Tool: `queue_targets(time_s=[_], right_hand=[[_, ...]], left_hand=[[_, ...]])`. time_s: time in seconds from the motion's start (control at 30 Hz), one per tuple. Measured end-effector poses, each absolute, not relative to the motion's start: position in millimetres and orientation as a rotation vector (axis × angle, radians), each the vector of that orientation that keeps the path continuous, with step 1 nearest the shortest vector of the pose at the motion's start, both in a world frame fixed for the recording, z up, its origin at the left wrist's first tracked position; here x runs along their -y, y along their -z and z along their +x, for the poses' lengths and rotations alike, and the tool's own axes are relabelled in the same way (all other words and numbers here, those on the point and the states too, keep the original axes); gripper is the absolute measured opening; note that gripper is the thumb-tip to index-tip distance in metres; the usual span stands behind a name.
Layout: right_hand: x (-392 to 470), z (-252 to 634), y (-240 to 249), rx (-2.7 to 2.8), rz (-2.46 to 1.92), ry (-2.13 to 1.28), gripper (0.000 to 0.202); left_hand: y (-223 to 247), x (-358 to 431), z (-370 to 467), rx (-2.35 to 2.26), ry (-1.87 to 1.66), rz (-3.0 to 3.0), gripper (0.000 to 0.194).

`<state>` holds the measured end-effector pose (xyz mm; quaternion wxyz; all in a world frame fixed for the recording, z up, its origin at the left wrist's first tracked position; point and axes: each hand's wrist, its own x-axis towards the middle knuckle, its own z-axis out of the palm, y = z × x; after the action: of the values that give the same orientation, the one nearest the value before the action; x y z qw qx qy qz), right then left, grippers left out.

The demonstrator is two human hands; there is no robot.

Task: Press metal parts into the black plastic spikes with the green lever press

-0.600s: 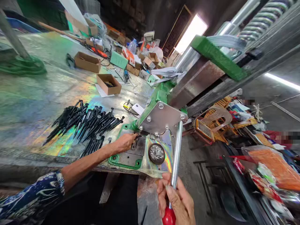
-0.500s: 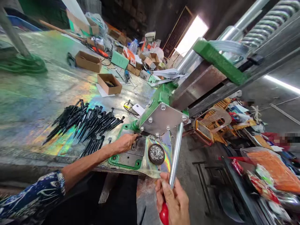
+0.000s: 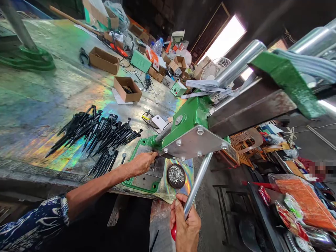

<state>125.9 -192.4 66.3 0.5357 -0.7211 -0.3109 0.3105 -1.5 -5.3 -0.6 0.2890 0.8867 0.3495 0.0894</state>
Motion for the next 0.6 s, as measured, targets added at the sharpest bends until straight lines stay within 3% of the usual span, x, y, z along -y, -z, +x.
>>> queue_targets(time_s=[0.3, 0.6], right_hand=[[185, 127, -45, 0.722, -1.692, -0.594, 0.034], [183, 138, -35, 0.714, -1.663, -0.701, 0.047]], left_hand=[[1, 16, 0, -0.972, -0.27, 2.333, 0.023], [-4, 13, -4, -0.997, -0.227, 2.339, 0.027]])
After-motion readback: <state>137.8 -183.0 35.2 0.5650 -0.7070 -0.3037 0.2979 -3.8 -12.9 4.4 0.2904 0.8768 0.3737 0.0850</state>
